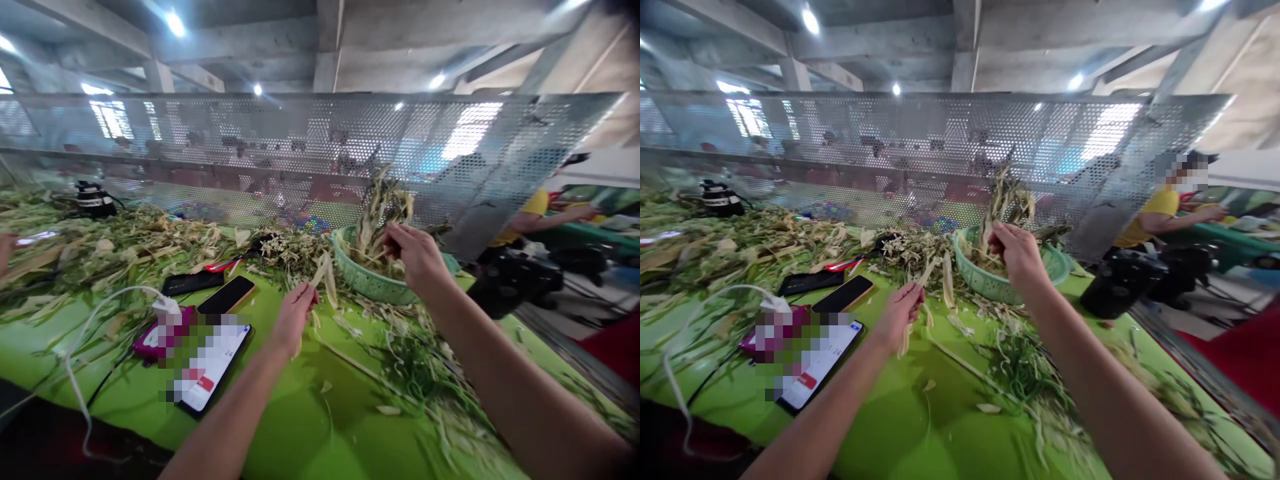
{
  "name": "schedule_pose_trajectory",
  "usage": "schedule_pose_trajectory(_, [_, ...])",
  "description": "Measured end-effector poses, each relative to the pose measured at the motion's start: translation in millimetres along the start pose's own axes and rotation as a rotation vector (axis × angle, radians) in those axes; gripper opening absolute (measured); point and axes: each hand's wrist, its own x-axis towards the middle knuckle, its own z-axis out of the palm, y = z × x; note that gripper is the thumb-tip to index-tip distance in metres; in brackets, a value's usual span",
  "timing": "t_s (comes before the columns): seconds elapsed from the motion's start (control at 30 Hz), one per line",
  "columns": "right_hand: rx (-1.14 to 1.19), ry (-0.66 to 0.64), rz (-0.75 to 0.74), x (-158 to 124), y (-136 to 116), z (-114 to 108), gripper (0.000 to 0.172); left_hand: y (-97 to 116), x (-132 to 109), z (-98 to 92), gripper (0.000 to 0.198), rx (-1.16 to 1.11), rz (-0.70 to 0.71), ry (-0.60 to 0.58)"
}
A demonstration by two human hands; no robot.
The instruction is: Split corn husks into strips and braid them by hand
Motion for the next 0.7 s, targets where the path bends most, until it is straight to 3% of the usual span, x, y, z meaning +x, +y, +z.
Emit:
schedule_pose_trajectory(0.23, [-0.140,-0.145,0.115,-76.5,-0.8,-41.0,0.051,1.0,6.7,-9.3,0.030,-0.124,-0.021,0.016])
schedule_pose_trajectory(0.4, [-0.167,-0.090,0.201,-128.8,21.7,-60.9,0.041,2.0,4.7,-12.2,0.024,-0.264,-0.042,-0.055])
schedule_pose_trajectory(0.53, [-0.265,-0.023,0.188,-154.2,45.6,-66.6,0.037,1.5,-8.3,-16.4,0.021,-0.321,-0.110,-0.070])
schedule_pose_trajectory(0.7, [-0.391,-0.062,0.101,-167.4,58.3,-72.3,0.029,-3.3,-20.7,-28.6,0.020,-0.347,-0.143,-0.032])
